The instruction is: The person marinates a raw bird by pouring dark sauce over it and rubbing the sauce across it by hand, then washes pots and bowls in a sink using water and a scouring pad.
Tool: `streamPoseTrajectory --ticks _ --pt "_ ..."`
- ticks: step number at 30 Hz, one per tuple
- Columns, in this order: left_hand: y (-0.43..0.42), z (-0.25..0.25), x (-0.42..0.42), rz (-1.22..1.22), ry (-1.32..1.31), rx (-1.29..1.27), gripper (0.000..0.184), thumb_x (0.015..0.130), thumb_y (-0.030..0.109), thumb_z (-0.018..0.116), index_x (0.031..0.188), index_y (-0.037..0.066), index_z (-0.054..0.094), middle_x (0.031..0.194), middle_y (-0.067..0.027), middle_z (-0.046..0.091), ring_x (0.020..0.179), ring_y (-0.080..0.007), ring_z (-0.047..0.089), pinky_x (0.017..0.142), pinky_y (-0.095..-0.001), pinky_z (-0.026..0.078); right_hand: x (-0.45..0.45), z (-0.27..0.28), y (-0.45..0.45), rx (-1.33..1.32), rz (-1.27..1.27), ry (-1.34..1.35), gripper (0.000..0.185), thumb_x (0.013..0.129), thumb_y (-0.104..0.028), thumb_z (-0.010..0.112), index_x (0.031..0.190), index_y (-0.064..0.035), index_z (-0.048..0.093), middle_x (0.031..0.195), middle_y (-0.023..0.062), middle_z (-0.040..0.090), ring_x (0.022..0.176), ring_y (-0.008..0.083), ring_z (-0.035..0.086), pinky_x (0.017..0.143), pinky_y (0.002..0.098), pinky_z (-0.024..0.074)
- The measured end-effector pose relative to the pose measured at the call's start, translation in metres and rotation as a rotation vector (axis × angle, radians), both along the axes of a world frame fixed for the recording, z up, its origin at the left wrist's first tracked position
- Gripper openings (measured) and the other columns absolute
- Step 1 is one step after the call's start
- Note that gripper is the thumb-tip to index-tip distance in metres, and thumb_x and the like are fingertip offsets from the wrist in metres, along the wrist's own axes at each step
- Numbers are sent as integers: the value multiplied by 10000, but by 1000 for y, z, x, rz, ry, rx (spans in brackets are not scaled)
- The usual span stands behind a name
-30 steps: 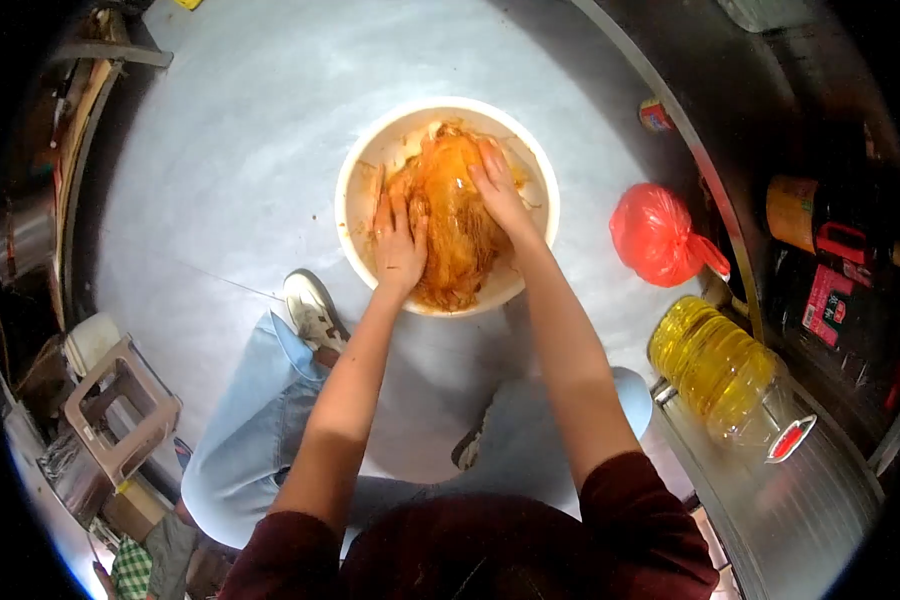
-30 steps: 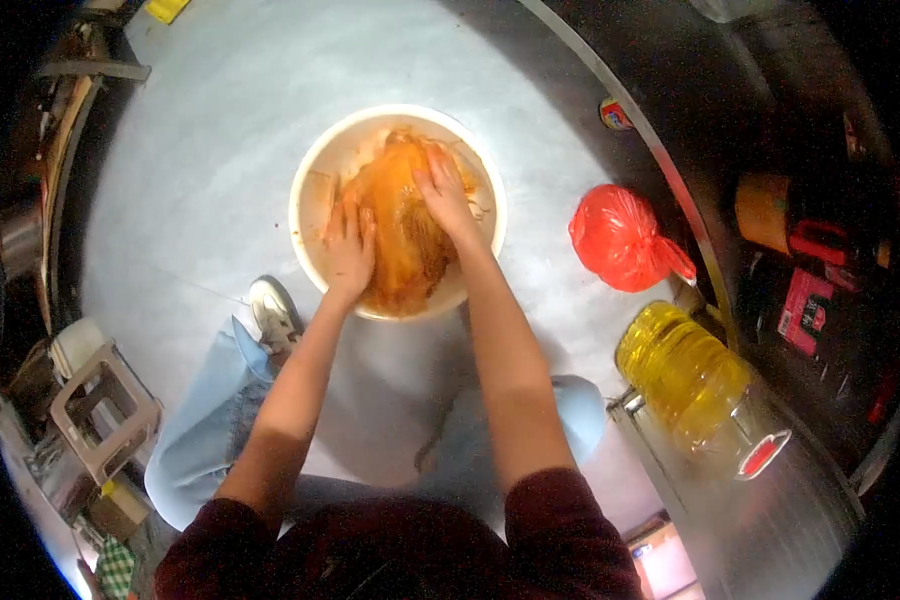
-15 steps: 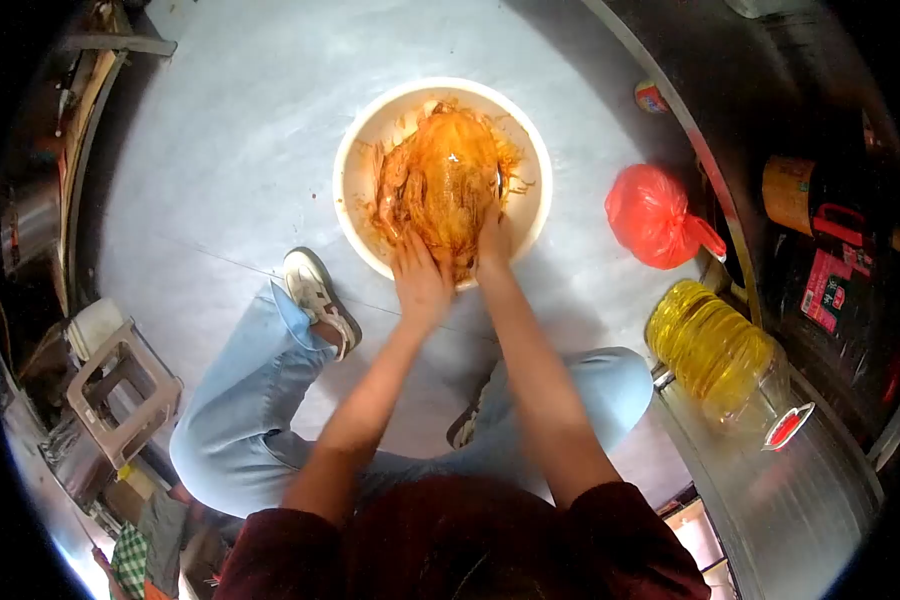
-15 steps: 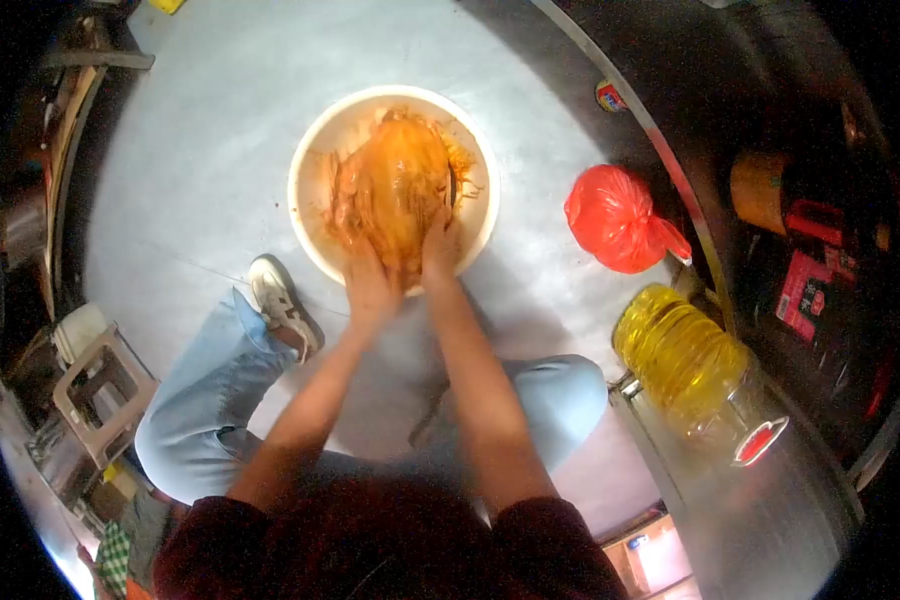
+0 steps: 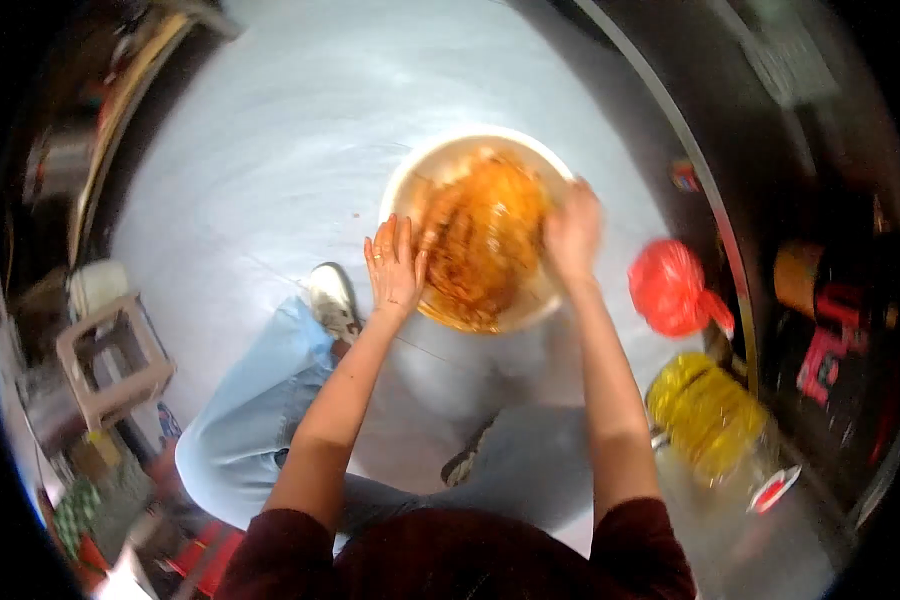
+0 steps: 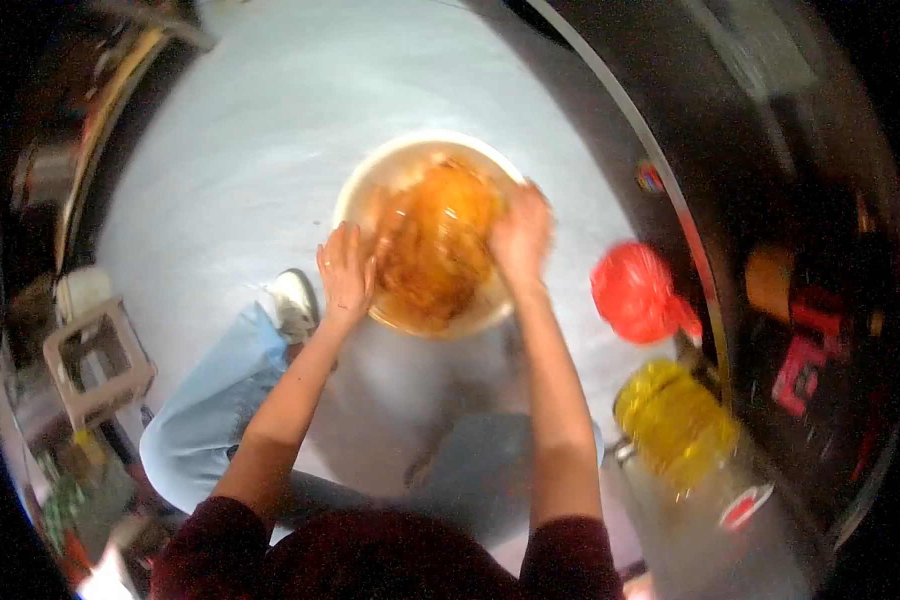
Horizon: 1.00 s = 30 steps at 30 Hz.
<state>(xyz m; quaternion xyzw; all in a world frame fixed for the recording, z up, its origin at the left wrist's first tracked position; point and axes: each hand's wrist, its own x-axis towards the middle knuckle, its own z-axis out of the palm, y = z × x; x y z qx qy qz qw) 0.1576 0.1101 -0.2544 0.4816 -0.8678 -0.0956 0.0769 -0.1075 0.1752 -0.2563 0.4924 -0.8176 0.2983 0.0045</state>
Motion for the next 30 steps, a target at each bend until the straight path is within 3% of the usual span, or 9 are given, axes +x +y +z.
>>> streamPoseTrajectory --ticks 3,4,5,7,10,16,22,26,30 --pt "-42 7 21 269 145 67 501 769 243 582 1176 -16 448 954 -218 568 873 -359 538 763 -441 423 -43 -27 33 104 -121 -181 285 771 -180 569 953 39 554 914 173 567 861 314 540 758 380 436" --pt "-50 3 23 418 35 293 427 764 278 579 1088 9 511 873 -208 587 837 -355 556 734 -440 433 -55 -15 35 261 -88 -712 283 817 -249 565 907 19 571 722 103 572 697 218 568 629 310 459" --pt "-47 -14 35 376 275 380 345 804 339 536 987 46 543 877 -202 589 846 -340 561 734 -427 434 -68 -20 40 378 6 -1003 290 845 -288 538 871 -3 581 639 61 563 537 145 543 492 254 437" --pt "-38 -14 26 569 311 474 320 861 377 473 905 63 521 798 -175 597 731 -341 580 664 -424 452 -58 -11 44 517 -9 -1331 357 825 -315 555 938 24 572 702 89 601 438 146 534 381 237 435" --pt "-31 -20 15 628 415 428 311 874 365 471 872 57 517 740 -179 585 676 -342 570 607 -421 438 -34 -6 46 452 -170 -1526 354 758 -192 618 1029 22 537 783 95 621 532 160 588 408 247 473" --pt "-47 41 39 679 377 374 309 861 368 497 850 63 543 747 -162 593 675 -329 578 594 -406 444 1 66 22 597 -237 -1320 268 768 -129 550 984 30 534 765 105 604 548 191 593 394 290 508" --pt "-83 194 143 864 557 335 271 843 346 535 845 78 574 742 -143 603 693 -304 590 610 -390 460 87 227 -35 605 -198 -1545 280 736 -63 541 994 45 530 818 119 593 582 226 594 412 310 522" --pt "-117 321 231 961 647 304 253 844 326 540 830 75 572 657 -148 586 613 -314 583 564 -395 455 150 332 -89 907 -163 -1578 316 719 -17 560 1027 31 512 824 112 584 633 246 596 420 325 518" --pt "-153 415 336 1116 661 353 335 884 372 454 880 60 575 661 -173 582 607 -337 581 553 -409 448 242 423 -153 940 -21 -1732 408 728 -22 565 1127 8 485 962 106 590 778 241 595 606 357 519"
